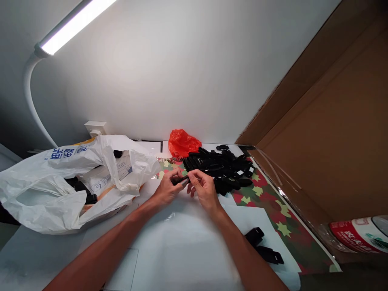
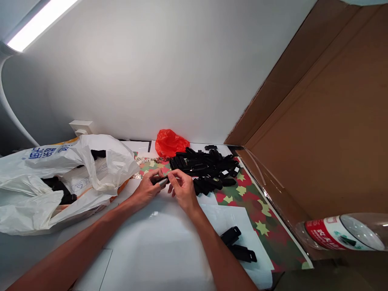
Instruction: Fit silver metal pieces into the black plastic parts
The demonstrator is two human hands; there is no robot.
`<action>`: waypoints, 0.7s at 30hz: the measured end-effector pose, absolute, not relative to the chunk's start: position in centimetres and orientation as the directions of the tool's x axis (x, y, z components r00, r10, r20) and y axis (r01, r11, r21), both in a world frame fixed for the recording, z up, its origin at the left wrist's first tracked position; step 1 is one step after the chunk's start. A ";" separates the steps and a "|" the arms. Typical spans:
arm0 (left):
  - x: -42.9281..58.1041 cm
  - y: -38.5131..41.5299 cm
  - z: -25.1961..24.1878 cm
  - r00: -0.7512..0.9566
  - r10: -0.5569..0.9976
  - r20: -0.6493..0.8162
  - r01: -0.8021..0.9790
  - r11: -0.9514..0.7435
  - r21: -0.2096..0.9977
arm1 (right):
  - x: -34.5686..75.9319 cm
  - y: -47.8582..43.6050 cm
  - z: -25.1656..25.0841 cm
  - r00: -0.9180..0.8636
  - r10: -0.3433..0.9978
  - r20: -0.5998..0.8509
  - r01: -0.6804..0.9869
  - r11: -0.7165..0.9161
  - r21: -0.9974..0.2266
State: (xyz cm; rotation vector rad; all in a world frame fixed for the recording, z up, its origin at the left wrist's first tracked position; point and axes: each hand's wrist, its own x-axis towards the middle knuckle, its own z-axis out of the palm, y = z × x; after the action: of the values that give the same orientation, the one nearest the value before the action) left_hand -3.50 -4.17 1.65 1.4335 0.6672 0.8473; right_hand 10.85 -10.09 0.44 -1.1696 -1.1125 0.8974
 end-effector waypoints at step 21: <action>-3.7 -4.8 1.6 0.706 0.708 0.005 -0.098 0.091 0.991 | 10.6 -9.7 0.1 0.204 0.967 0.153 -0.161 0.188 -0.969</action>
State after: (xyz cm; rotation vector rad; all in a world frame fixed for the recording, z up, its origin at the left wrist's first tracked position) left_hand -3.74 -4.84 1.61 1.3584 0.5597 0.6473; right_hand 10.63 -9.66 0.12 -1.0386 -1.0175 1.0258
